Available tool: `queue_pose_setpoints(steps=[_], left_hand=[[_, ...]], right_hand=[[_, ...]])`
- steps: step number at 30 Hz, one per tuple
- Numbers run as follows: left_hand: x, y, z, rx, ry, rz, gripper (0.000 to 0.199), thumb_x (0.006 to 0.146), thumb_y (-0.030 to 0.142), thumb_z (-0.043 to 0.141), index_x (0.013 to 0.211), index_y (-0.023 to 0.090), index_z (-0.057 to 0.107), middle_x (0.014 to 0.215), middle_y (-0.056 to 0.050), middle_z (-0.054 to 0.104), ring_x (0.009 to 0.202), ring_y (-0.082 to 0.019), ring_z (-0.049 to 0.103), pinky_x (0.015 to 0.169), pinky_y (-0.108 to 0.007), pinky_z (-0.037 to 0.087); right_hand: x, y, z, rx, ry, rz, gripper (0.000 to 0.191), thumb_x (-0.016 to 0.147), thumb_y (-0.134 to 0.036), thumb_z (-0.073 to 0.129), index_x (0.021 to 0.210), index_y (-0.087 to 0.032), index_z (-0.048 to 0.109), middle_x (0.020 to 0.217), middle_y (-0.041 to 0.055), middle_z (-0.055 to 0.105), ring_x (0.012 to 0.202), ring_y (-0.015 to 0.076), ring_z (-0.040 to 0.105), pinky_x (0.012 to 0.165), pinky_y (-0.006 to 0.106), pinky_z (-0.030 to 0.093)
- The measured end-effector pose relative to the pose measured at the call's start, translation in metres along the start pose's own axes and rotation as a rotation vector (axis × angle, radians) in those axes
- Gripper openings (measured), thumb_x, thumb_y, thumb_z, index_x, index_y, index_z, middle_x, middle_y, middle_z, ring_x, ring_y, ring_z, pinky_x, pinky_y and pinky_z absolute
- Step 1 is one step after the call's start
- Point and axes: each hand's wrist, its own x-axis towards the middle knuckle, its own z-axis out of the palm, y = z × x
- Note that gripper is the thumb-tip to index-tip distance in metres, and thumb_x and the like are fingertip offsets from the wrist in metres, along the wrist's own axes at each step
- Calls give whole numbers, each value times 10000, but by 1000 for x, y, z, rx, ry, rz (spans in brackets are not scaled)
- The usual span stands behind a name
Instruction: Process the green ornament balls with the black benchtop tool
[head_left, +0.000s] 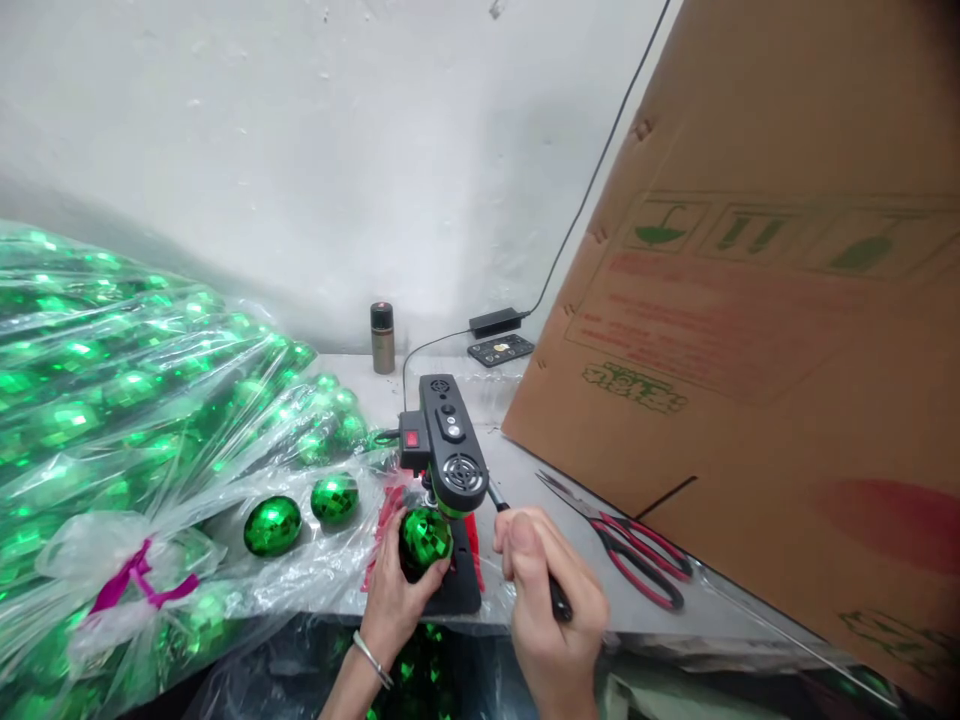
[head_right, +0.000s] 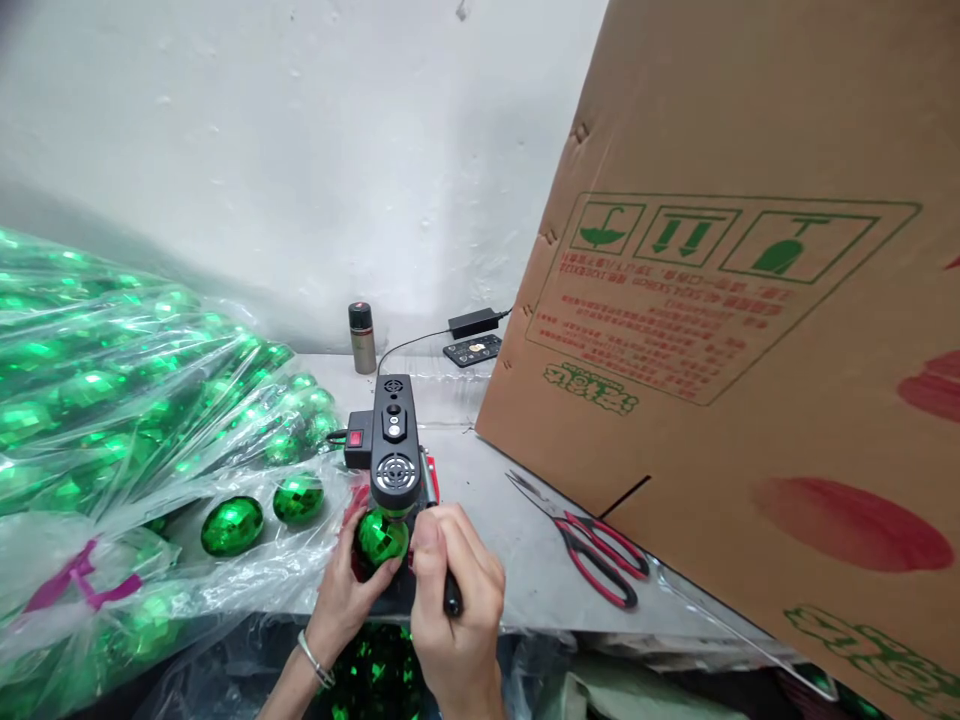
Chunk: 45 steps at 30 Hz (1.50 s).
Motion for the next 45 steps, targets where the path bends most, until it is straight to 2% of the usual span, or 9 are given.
queue_pose_setpoints(steps=[7, 13, 21, 25, 33, 39, 43, 45], left_hand=[[-5, 3, 11, 56, -5, 106, 727, 778, 375, 877, 1439, 207, 625, 1489, -199, 689, 1456, -447, 623, 1253, -689, 473], [-1, 8, 17, 36, -87, 8, 752, 696, 396, 892, 1371, 182, 638, 1348, -184, 747, 1287, -430, 721, 1157, -670, 550], [1, 10, 17, 59, -94, 5, 768, 671, 406, 872, 1361, 168, 631, 1356, -204, 752, 1303, -439, 712, 1165, -676, 536], [-1, 6, 19, 70, -82, 9, 778, 662, 394, 870, 1370, 177, 629, 1373, -200, 748, 1314, -442, 704, 1169, -677, 532], [-2, 7, 20, 84, -63, 28, 746, 670, 374, 875, 1356, 187, 647, 1322, -178, 763, 1264, -429, 729, 1125, -650, 572], [-2, 7, 20, 60, -75, 20, 770, 672, 376, 881, 1372, 182, 627, 1345, -191, 750, 1292, -436, 713, 1149, -670, 546], [-3, 5, 22, 58, -75, 25, 777, 669, 341, 892, 1381, 186, 622, 1343, -181, 744, 1283, -429, 714, 1151, -672, 542], [-3, 4, 24, 64, -74, 29, 788, 654, 313, 902, 1382, 193, 624, 1347, -174, 742, 1277, -426, 711, 1146, -668, 547]], right_hand=[[0, -3, -2, -15, -7, -26, 329, 1097, -68, 495, 812, -230, 518, 715, -37, 532, 621, 98, 538, 577, 222, 445], [-8, 3, -3, -2, -3, -33, 315, 1091, -59, 487, 828, -227, 529, 731, -27, 564, 637, 106, 563, 589, 234, 453], [-44, 27, -1, 41, 76, -7, 342, 1092, -69, 479, 790, -224, 518, 725, -21, 554, 638, 118, 566, 593, 267, 423], [-53, 36, 2, 62, 102, -19, 327, 1089, -91, 484, 795, -225, 533, 717, -20, 560, 647, 132, 587, 602, 281, 430], [-58, 39, 5, 58, 133, 12, 300, 1097, -143, 491, 819, -228, 565, 754, -7, 598, 649, 142, 591, 606, 286, 448], [-59, 41, 3, 50, 116, 9, 295, 1098, -153, 504, 820, -227, 568, 763, -8, 607, 655, 141, 595, 621, 285, 459], [-59, 40, 4, 61, 151, -5, 304, 1090, -138, 506, 802, -224, 556, 760, -9, 597, 646, 134, 572, 623, 284, 441], [-54, 38, 8, 50, 169, 12, 320, 1091, -202, 539, 771, -226, 540, 748, -3, 588, 633, 142, 558, 615, 295, 431]])
